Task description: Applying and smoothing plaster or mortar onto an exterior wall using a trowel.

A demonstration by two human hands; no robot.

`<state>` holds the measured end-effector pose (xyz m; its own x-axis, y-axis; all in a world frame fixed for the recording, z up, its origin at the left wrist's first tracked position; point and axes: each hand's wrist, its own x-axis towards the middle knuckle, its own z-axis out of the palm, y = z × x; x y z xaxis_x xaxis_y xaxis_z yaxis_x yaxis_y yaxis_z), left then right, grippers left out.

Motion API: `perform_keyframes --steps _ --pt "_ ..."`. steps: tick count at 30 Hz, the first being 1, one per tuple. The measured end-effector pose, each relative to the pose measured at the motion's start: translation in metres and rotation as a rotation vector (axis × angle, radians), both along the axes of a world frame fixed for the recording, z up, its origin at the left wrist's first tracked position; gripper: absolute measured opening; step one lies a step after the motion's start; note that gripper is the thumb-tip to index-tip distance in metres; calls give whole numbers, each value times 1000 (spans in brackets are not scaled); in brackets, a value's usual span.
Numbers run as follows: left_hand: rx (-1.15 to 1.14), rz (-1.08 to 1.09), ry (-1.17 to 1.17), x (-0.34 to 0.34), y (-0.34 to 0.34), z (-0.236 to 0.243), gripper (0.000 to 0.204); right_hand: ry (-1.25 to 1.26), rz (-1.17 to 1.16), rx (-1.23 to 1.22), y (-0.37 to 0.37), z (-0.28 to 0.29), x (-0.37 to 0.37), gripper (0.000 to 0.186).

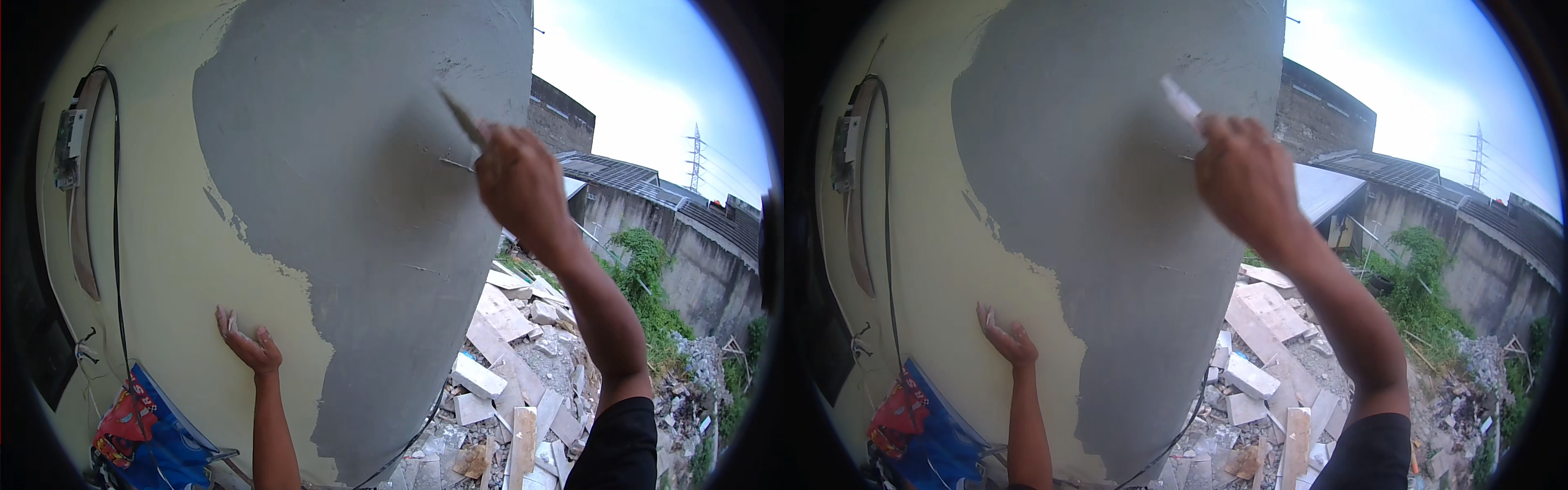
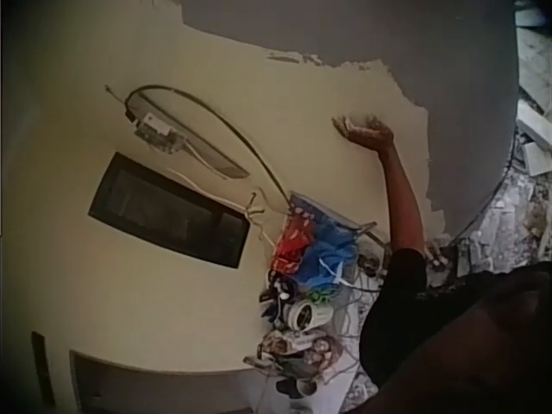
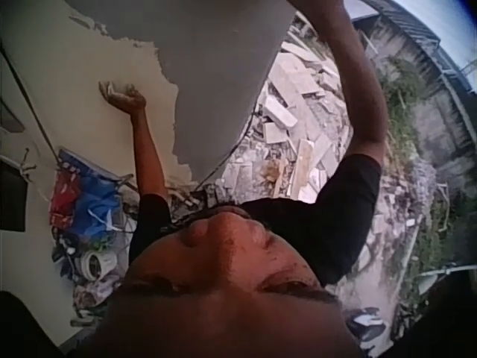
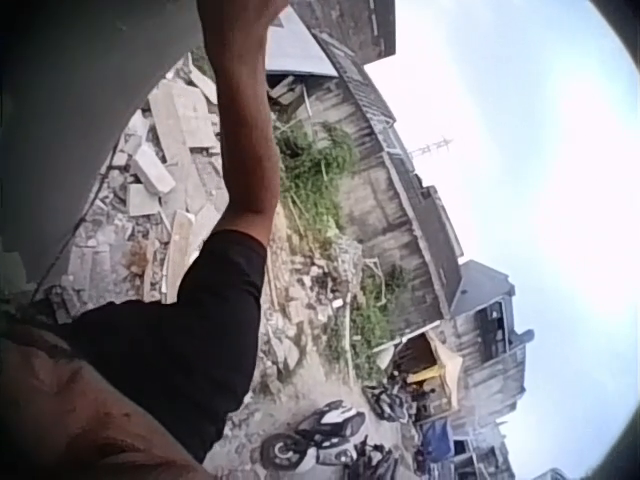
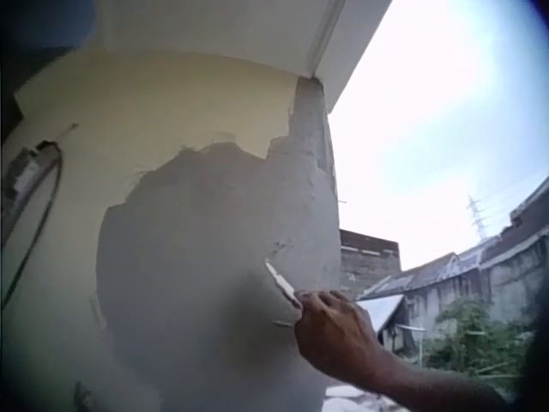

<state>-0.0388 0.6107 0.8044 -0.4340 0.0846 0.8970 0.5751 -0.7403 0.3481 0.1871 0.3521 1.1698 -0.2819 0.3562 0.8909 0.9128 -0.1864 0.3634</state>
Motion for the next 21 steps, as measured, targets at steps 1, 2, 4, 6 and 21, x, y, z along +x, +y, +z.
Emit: perform_keyframes --steps 1,2,4,6,21 --pt "-8 -21 -10 7 -4 5 57 221 -17 20 -18 36 4 23" --pt "-18 -31 -18 9 -8 9 57 176 -18 154 -24 63 24 26" --pt "-12 -42 -27 14 -8 12 56 54 -113 319 -22 99 54 22" --pt "-16 -29 -30 13 -7 9 56 53 -124 296 -4 103 60 25" --pt "37 3 -24 15 1 8 55 -287 142 -254 13 -169 -28 35"
